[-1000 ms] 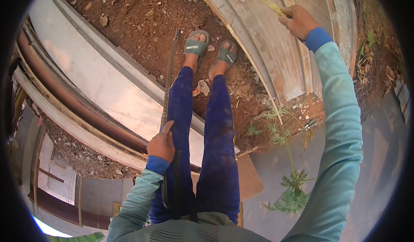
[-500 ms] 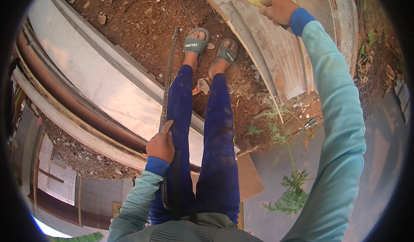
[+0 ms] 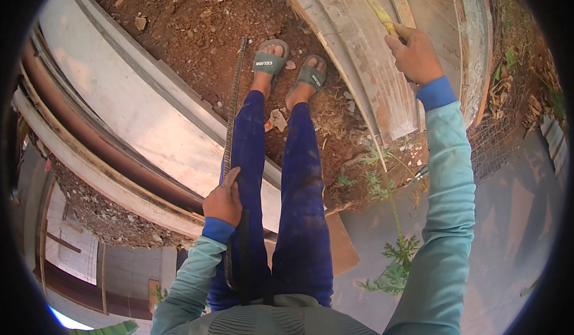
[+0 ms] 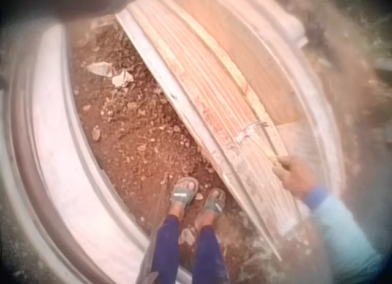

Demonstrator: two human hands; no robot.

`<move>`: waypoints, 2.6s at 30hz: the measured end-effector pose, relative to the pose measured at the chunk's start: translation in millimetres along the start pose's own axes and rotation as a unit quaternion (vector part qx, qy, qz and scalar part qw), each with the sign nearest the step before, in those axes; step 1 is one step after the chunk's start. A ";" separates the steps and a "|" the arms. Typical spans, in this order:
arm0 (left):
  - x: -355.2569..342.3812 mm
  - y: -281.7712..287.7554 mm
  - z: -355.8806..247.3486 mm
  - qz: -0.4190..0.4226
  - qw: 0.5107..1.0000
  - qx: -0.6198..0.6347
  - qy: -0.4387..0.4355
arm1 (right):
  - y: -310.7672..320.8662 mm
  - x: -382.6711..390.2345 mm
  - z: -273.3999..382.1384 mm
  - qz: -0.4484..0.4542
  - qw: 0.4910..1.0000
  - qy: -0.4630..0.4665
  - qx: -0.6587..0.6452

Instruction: The person uses a hammer to repeatedly strike a long metal sheet lying on the ground. They hold a metal rod in the other hand while striking the sheet along its length.

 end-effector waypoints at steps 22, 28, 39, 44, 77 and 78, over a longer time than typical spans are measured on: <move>-5.6 10.1 -7.5 0.034 0.998 -0.061 0.004 | -77.0 85.8 -34.7 -0.016 0.983 -0.099 -0.155; -5.4 23.6 -41.7 0.014 0.991 -0.130 0.031 | -106.6 95.2 -28.4 -0.109 0.940 -0.121 -0.300; -42.4 -45.3 -53.6 -0.031 0.941 -0.307 -0.137 | -148.8 -13.5 -55.9 -0.220 0.922 -0.051 -0.314; -46.9 -47.8 -51.9 -0.021 0.951 -0.283 -0.124 | -154.6 -47.7 -63.2 -0.232 0.928 -0.032 -0.290; -47.7 -47.7 -54.2 -0.035 0.964 -0.232 -0.127 | -100.0 108.9 -23.4 -0.163 0.904 -0.163 -0.360; -48.1 -49.2 -55.0 -0.035 0.963 -0.234 -0.129 | -90.7 108.4 -21.0 -0.207 0.881 -0.163 -0.392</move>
Point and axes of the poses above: each hand's wrist, its own x-axis away from the middle knuckle, its own y-axis out of the back of the hand, z = x × y, the point moved 4 cm from there along -x, towards the middle knuckle
